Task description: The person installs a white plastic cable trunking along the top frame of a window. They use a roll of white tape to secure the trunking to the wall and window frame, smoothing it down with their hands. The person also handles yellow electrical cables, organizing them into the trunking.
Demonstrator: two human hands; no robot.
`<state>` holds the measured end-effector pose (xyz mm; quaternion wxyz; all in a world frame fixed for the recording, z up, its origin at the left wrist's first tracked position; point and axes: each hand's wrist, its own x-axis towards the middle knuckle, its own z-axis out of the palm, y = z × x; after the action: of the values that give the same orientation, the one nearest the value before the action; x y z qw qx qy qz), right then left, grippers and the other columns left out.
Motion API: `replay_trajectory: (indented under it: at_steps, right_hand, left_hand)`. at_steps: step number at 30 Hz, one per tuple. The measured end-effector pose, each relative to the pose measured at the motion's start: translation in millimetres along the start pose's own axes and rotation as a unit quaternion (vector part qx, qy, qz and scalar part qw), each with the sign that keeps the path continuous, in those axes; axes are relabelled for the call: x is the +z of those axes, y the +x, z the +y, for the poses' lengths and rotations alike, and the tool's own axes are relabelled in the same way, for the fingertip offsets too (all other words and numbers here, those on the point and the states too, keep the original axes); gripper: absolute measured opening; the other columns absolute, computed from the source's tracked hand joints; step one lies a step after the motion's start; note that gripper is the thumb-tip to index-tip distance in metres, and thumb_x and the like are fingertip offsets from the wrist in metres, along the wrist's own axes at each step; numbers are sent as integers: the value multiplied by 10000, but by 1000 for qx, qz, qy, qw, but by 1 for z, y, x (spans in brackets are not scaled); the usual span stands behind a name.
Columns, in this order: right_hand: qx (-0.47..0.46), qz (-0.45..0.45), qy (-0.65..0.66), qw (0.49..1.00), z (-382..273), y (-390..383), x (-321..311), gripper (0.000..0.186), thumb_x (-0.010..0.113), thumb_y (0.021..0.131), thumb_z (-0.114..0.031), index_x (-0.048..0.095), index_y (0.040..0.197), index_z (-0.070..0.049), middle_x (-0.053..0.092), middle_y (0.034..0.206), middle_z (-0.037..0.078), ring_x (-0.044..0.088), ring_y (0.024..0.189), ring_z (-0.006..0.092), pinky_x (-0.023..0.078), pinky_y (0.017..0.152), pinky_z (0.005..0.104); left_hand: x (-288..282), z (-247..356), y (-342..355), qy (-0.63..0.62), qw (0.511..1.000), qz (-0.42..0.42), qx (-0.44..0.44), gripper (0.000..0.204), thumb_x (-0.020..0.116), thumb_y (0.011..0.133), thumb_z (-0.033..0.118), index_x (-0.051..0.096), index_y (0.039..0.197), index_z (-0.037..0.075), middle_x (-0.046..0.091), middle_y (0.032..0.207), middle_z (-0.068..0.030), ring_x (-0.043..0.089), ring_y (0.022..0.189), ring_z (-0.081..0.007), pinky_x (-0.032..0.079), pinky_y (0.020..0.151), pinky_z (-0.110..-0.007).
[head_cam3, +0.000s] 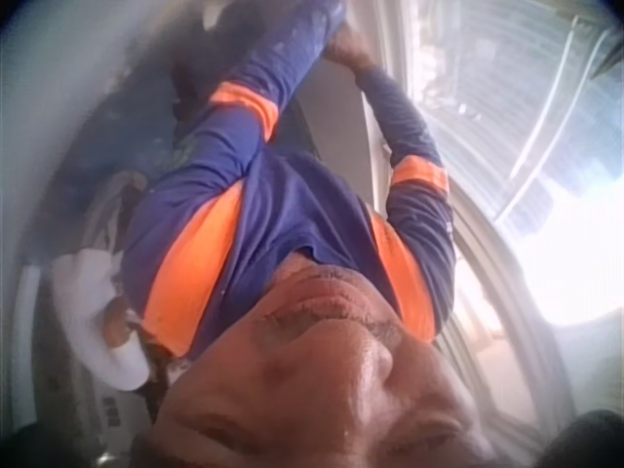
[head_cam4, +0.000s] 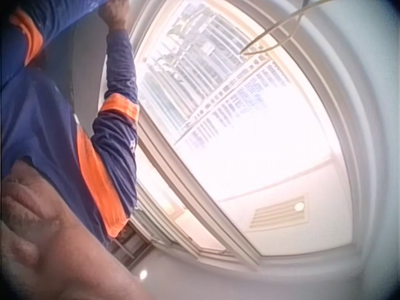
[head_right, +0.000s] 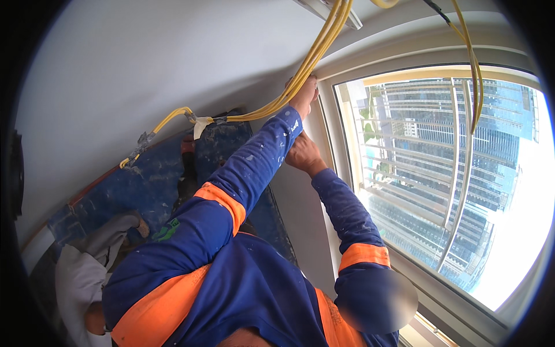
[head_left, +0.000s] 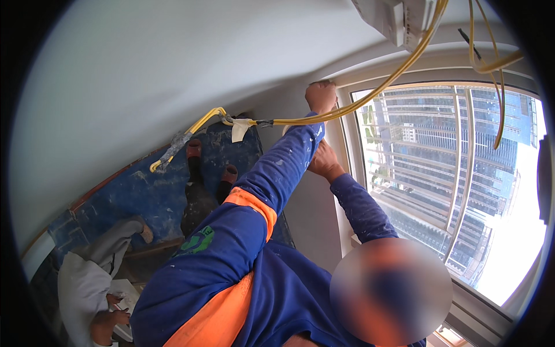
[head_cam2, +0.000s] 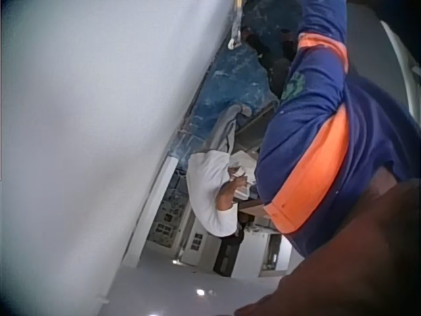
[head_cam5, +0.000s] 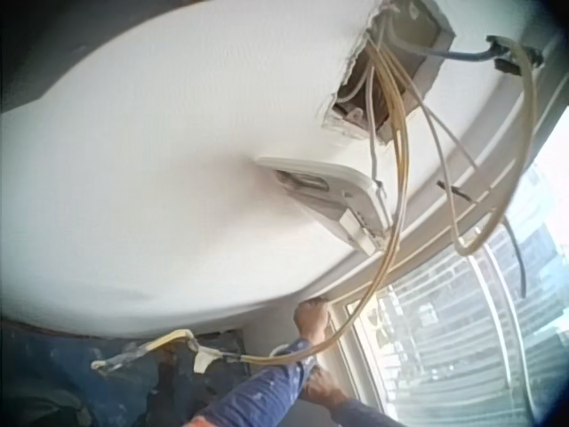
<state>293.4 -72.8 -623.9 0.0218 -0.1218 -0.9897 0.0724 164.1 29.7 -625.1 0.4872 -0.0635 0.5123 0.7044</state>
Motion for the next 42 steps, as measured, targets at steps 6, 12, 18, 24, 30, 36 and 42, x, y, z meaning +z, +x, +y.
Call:
replay_trajectory:
  at_steps: [6, 12, 18, 24, 30, 36, 42]
  right_hand:
    - [-4, -4, -17, 1000, 0, 0, 1, 339, 660, 846, -204, 726, 1149, -68, 732, 1180, 117, 643, 1207, 283, 352, 1207, 456]
    - [35, -45, 2, 998, 7, -11, 13, 472, 662, 904, -338, 672, 1294, -72, 661, 1352, 131, 558, 1330, 311, 338, 1219, 440]
    - [58, -92, -2, 994, 14, -18, 26, 553, 624, 946, -401, 599, 1386, -67, 596, 1447, 128, 503, 1389, 311, 328, 1226, 428]
    - [98, -111, 37, 988, 11, -15, 19, 590, 585, 972, -437, 561, 1431, -67, 549, 1500, 140, 452, 1434, 323, 309, 1239, 428]
    - [79, -123, 32, 989, 15, -19, 22, 593, 549, 992, -440, 548, 1440, -52, 540, 1511, 137, 439, 1447, 321, 287, 1251, 427]
    - [77, -136, 15, 988, 15, -18, 22, 592, 553, 991, -433, 545, 1443, -51, 531, 1523, 136, 432, 1454, 311, 274, 1259, 425]
    - [80, -130, 22, 988, 13, -17, 18, 596, 552, 991, -438, 544, 1449, -57, 533, 1522, 137, 429, 1458, 308, 278, 1257, 424]
  left_hand:
    - [3, -28, 23, 39, 999, -4, 21, 178, 691, 856, 138, 740, 807, -27, 697, 632, -106, 687, 505, -198, 558, 505, -330]
    - [6, -39, 25, 31, 998, 17, 44, 204, 696, 862, 163, 746, 793, -22, 705, 631, -118, 689, 505, -202, 572, 546, -337]
    - [9, -36, 16, -15, 997, 40, 58, 204, 695, 866, 165, 735, 798, -23, 698, 630, -115, 674, 492, -201, 557, 530, -336]
    - [8, -43, 19, -42, 997, 27, 61, 200, 682, 874, 150, 713, 789, -29, 669, 603, -101, 671, 497, -199, 536, 489, -344]
    - [7, -45, 18, -11, 998, 17, 59, 215, 696, 863, 179, 727, 810, -27, 709, 681, -131, 691, 546, -235, 552, 545, -357]
    - [10, -60, 35, 59, 992, 53, 101, 217, 724, 837, 198, 751, 839, -17, 756, 792, -177, 743, 750, -276, 579, 756, -370]
    - [11, -53, 27, 61, 991, 65, 100, 209, 721, 834, 188, 752, 844, -19, 756, 802, -184, 745, 746, -290, 581, 743, -377]
